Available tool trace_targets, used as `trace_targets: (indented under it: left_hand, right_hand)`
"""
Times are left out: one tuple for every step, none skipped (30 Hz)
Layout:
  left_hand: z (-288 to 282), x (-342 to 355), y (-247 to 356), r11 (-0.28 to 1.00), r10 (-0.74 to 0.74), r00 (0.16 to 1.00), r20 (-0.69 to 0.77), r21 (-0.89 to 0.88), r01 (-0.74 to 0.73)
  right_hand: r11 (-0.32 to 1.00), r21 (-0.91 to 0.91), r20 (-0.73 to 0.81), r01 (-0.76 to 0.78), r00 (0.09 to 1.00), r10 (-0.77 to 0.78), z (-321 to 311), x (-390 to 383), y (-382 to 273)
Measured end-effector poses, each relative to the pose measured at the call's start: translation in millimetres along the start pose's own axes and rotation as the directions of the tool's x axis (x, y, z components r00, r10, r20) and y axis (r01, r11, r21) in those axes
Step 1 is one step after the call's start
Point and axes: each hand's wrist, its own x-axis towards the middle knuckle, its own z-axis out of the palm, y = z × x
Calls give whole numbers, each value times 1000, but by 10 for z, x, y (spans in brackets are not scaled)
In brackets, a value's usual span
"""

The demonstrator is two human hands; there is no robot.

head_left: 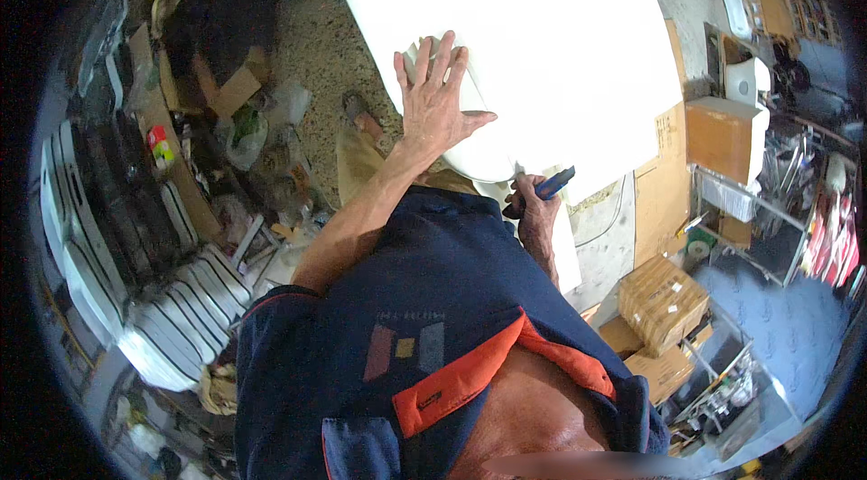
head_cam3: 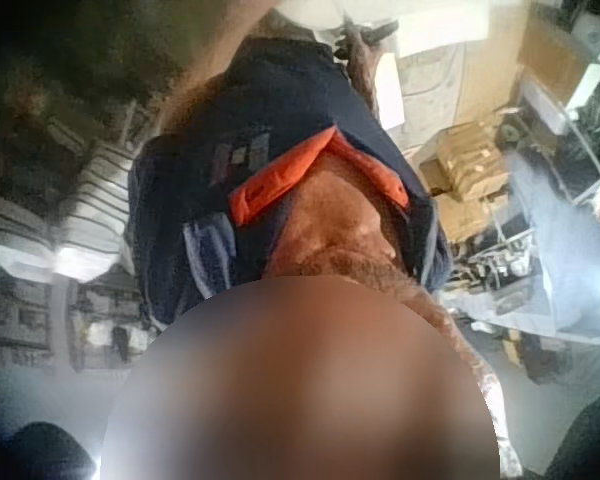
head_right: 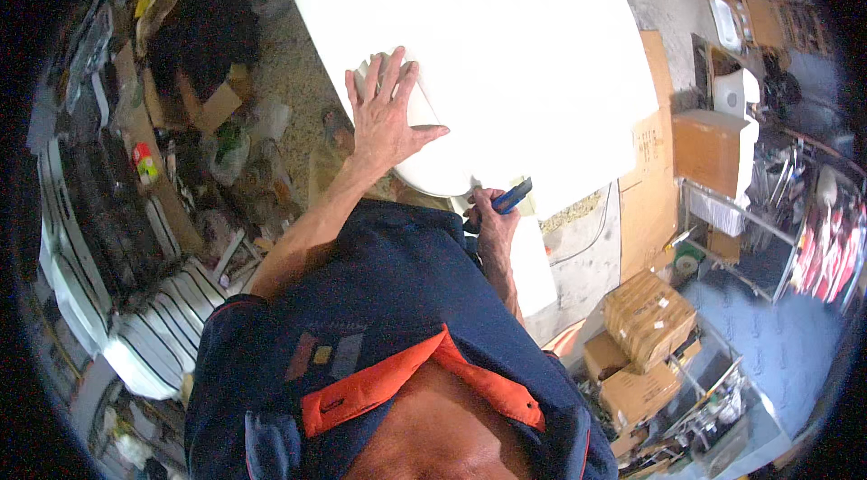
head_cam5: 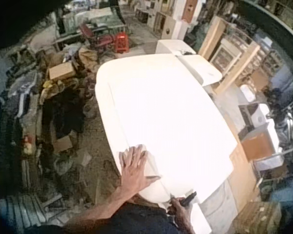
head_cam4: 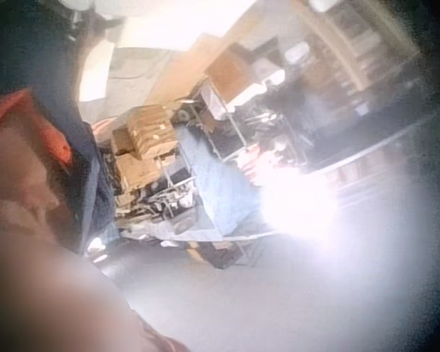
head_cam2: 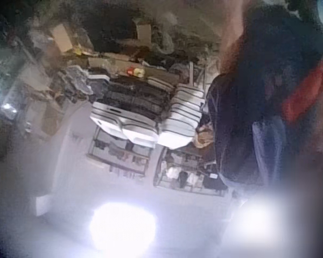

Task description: The person uses a utility knife to cut along a seam on a white plastic part, then uses a power drill to make a hole near the cut. The person removes a small plastic piece and continues drilling.

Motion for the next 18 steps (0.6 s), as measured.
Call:
trace_targets:
  left_hand:
    - [11,0,5,1000,-2,1000,2,14,2]
    - [8,-3,3,1000,-5,1000,-12,18,5]
    - [14,-2,1,1000,-5,1000,-19,23,6]
    - [14,-5,-3,1000,-8,1000,-8,28,8]
    - [14,-6,-7,1000,5,1000,-25,30,-4]
    - [19,-5,-10,1000,11,999,-31,30,-10]
    - [21,-7,-10,1000,14,999,-36,27,-13]
    - [27,-8,-9,1000,16,999,-34,26,-15]
    - [29,-9,-12,1000,14,999,-31,24,-13]
    - [35,-10,-12,1000,9,1000,-30,23,-8]
    - [39,-15,-11,1000,12,999,-31,22,-11]
    - [46,-15,-13,1000,13,999,-32,21,-13]
    - [52,-17,-16,1000,25,998,-53,18,-25]
    - [57,-18,-19,1000,12,999,-30,14,-11]
    - [66,-13,-22,1000,10,1000,-30,9,-9]
    - [71,-10,-26,1000,5,1000,-17,3,-5]
    - [76,-8,-30,1000,11,1000,-28,8,-11]
    - [76,-3,-34,1000,13,1000,-25,11,-13]
  right_hand:
    - [999,-6,-15,-34,999,34,-3,1,-13]
    - [1000,-9,12,-17,1000,17,0,-14,-25]
    - [1000,-17,15,-13,1000,13,3,-15,-35]
    - [1000,-21,14,-7,1000,7,7,-28,-40]
    - [1000,12,11,-16,1000,16,12,-26,-47]
    - [1000,28,18,-4,1000,3,16,-29,-44]
    - [999,34,15,-3,1000,3,17,-25,-45]
    - [999,39,13,0,1000,0,20,-18,-37]
    - [999,-33,14,7,1000,-6,16,-13,-35]
    - [1000,0,33,14,999,-14,17,-3,-26]
    - [1000,25,21,13,1000,-13,14,-2,-21]
    - [999,53,13,-7,1000,7,15,1,-15]
    - [999,47,11,6,1000,-7,13,-2,-12]
    - [999,48,11,5,1000,-5,17,-5,-11]
    - [999,53,11,6,1000,-6,21,-11,-12]
    - [1000,14,-5,15,1000,-15,27,-21,-15]
    - [999,-23,-22,23,999,-23,35,-31,-17]
    - [998,-47,-25,36,999,-37,45,-44,-22]
